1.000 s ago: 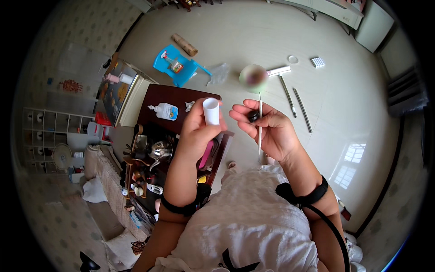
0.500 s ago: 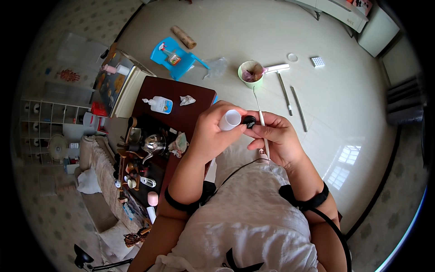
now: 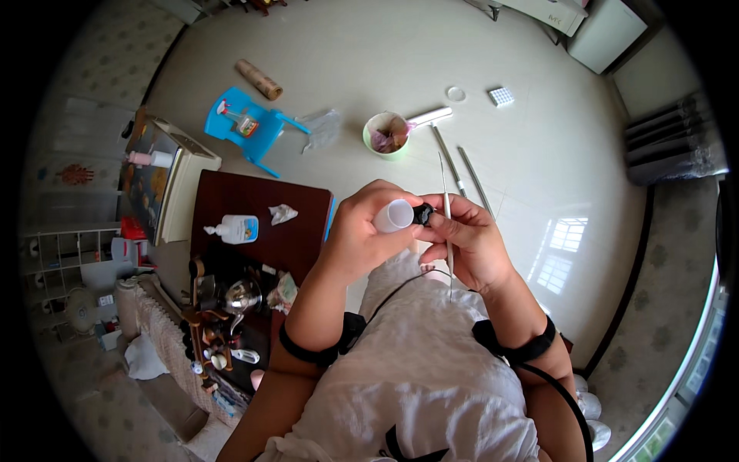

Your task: The person assembles a floor cleaning tool by joining several metal pole segments together and attaching a white squeegee head, eventually inserting a small plastic piece into the end of one pole.

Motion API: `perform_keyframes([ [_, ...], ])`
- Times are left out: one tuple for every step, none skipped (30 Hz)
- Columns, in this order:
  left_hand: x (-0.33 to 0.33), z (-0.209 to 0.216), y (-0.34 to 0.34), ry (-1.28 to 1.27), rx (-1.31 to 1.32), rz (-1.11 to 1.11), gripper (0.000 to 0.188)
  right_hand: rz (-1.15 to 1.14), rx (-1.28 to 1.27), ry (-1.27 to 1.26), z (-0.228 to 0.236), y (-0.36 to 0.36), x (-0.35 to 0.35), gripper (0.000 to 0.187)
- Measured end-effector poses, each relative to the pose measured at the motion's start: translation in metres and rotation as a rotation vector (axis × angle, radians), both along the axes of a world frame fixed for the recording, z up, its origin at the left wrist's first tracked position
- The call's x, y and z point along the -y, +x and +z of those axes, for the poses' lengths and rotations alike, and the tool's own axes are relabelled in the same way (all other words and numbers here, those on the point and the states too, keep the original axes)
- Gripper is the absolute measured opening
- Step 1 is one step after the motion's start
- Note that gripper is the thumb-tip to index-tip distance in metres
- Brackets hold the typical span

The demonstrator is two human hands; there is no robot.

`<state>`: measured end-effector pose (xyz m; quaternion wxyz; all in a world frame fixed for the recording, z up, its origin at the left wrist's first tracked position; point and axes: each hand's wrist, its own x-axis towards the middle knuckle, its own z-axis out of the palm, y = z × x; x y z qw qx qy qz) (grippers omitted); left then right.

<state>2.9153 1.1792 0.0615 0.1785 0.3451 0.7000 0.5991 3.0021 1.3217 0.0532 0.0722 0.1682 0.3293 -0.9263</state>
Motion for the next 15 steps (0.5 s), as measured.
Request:
perform_keyframes([
  [-0.003,-0.002,-0.012,0.007,0.029,-0.005,0.023,-0.010,0.015,0.016,0.000,-0.011,-0.002,0.021],
  [-0.006,-0.006,-0.024,0.021,0.022,-0.023,0.024,-0.020,0.031,0.031,0.000,-0.022,-0.004,0.021],
  [-0.010,-0.009,-0.037,0.032,0.019,-0.047,0.026,-0.039,0.047,0.053,-0.001,-0.033,-0.006,0.021],
  [-0.013,-0.013,-0.051,0.044,0.016,-0.071,0.027,-0.049,0.059,0.074,-0.002,-0.043,-0.008,0.022],
  [-0.017,-0.018,-0.064,0.071,0.011,-0.104,0.027,-0.061,0.071,0.095,-0.003,-0.053,-0.011,0.022],
  [-0.023,-0.018,-0.077,0.077,0.043,-0.139,0.027,-0.074,0.072,0.122,-0.002,-0.063,-0.016,0.022],
  [-0.028,-0.018,-0.089,0.082,0.075,-0.177,0.027,-0.102,0.061,0.075,-0.004,-0.069,-0.019,0.023],
  [-0.035,-0.019,-0.100,0.086,0.108,-0.220,0.027,-0.125,0.064,0.060,-0.002,-0.077,-0.025,0.023],
  [-0.042,-0.019,-0.110,0.094,0.115,-0.239,0.027,-0.149,0.070,0.040,0.001,-0.082,-0.030,0.023],
  [-0.052,-0.020,-0.117,0.115,0.112,-0.266,0.026,-0.181,0.076,0.015,0.004,-0.085,-0.034,0.023],
  [-0.062,-0.021,-0.124,0.137,0.110,-0.294,0.025,-0.214,0.084,0.007,0.005,-0.088,-0.040,0.024],
  [-0.073,-0.020,-0.128,0.161,0.106,-0.326,0.024,-0.237,0.072,-0.002,0.006,-0.088,-0.047,0.024],
  [-0.085,-0.019,-0.131,0.175,0.099,-0.366,0.024,-0.262,0.058,-0.009,0.006,-0.087,-0.055,0.024],
  [-0.096,-0.017,-0.134,0.190,0.093,-0.403,0.025,-0.285,0.044,-0.015,0.006,-0.085,-0.063,0.024],
  [-0.108,-0.015,-0.135,0.202,0.085,-0.438,0.025,-0.311,0.035,-0.015,0.005,-0.084,-0.071,0.024],
])
